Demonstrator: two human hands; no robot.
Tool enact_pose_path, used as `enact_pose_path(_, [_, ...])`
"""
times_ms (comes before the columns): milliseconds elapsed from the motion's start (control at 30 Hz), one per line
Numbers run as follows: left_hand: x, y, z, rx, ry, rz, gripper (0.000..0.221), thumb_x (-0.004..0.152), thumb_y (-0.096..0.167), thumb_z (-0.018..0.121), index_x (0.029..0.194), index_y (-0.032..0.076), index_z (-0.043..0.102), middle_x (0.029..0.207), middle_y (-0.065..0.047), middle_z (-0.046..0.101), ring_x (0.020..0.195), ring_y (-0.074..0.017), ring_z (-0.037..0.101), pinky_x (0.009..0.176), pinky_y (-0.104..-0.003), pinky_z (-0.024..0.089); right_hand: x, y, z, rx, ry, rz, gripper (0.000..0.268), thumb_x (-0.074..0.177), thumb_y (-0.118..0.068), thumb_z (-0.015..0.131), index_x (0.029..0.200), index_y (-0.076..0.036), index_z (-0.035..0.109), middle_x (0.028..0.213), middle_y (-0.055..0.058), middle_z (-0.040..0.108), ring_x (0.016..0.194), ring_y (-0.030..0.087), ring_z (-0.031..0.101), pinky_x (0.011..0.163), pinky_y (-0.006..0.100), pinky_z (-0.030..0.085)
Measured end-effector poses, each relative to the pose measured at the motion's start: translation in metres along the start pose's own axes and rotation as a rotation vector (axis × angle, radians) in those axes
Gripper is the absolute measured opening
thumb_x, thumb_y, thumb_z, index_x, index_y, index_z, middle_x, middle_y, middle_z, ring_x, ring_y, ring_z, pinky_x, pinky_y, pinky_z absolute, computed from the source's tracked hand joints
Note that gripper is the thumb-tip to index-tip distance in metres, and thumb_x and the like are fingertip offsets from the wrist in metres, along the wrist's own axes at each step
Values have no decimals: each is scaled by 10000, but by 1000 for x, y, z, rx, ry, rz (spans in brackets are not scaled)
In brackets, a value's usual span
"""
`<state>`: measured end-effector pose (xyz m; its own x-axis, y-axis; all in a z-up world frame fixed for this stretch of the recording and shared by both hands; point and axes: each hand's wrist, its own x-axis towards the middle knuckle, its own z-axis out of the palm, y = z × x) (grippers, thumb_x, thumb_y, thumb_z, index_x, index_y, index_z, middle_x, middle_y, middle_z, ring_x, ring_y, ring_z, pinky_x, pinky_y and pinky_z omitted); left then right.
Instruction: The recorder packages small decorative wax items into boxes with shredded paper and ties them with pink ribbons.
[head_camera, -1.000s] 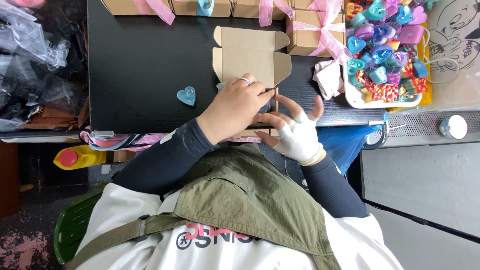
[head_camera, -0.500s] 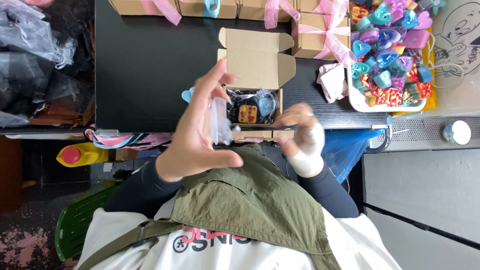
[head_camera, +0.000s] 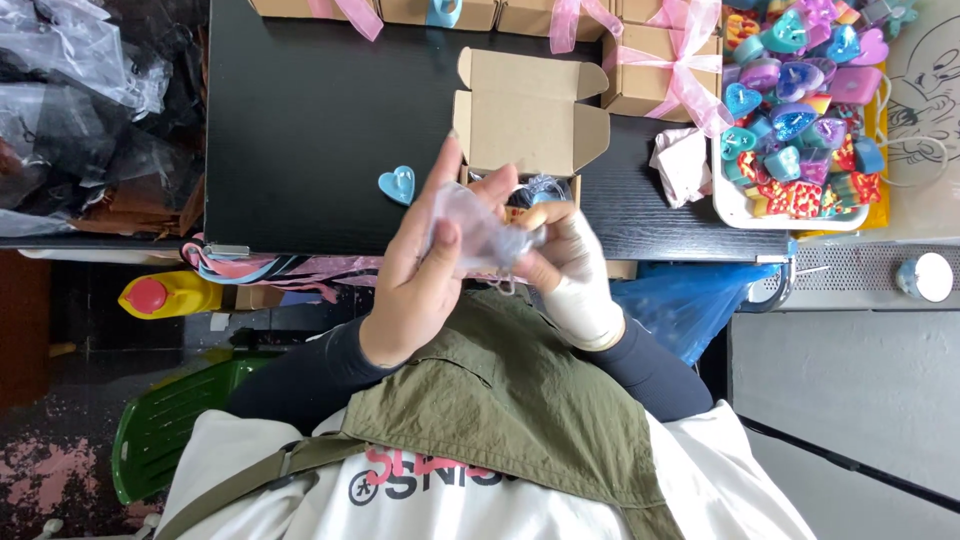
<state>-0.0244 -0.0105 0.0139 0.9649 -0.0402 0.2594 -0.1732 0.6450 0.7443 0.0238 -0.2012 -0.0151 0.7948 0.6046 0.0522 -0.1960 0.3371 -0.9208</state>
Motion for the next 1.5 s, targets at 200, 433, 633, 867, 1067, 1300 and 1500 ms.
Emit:
enact_pose_path(200, [-3, -11, -8, 154, 108, -95, 656, 1051, 15, 626, 1616, 46, 295, 1408, -173, 642, 1302, -198, 640, 1126, -353, 541, 3, 5, -18, 26, 223, -147, 246, 1022, 14, 715, 1177, -72, 544, 1076, 26, 639, 1003, 107, 618, 933, 266, 512])
enact_pose_path(433, [-3, -20, -14, 252, 238, -98, 642, 949, 2, 764, 1514, 11, 459, 1039, -83, 741, 994, -145, 733, 920, -318, 620, 2, -4, -8, -16, 263, -224, 323, 1049, -26, 686, 1286, -90, 476, 1070, 78, 664, 999, 131, 622, 971, 295, 506])
enact_pose_path(633, [-9, -24, -12, 418, 266, 46, 481, 958, 30, 781, 1363, 11, 522, 1035, -54, 750, 1027, -118, 721, 927, -273, 595, -1, -7, -3, -174, 86, -248, 599, 925, -1, 804, 1356, -148, 415, 1192, 75, 591, 1084, 159, 601, 1087, 352, 503])
enact_pose_path(867, [-17, -25, -17, 546, 251, 91, 431, 925, 0, 811, 1282, 9, 569, 1110, -75, 719, 1037, -115, 718, 906, -275, 600, 10, -12, 3, -95, 145, -287, 583, 887, 82, 812, 1259, -150, 427, 1133, 67, 605, 1073, 154, 583, 1042, 323, 465])
enact_pose_path(1067, [-25, -21, -28, 513, 186, 65, 505, 936, 167, 786, 1347, 13, 537, 1125, -94, 721, 1064, -130, 718, 923, -288, 606, -3, -4, -11, -14, 69, -166, 468, 939, 85, 784, 1212, -127, 468, 1083, 79, 636, 1080, 191, 639, 1045, 409, 513])
enact_pose_path(1300, [-23, 39, -44, 295, 111, 53, 896, 961, 700, 608, 1506, 13, 424, 1282, -148, 679, 1197, -204, 701, 1119, -366, 556, 18, -64, 4, -431, -354, -230, 365, 750, 61, 696, 987, -186, 570, 1088, 151, 714, 1179, 284, 663, 1302, 528, 88])
enact_pose_path(1500, [-11, 51, -22, 374, -383, -286, 913, 890, 469, 739, 1535, 0, 295, 1442, -198, 524, 1346, -252, 542, 1112, -403, 456, 36, -62, 25, -834, -646, -478, 390, 793, 45, 749, 1120, -114, 609, 1162, 152, 697, 1205, 286, 688, 1270, 612, 171])
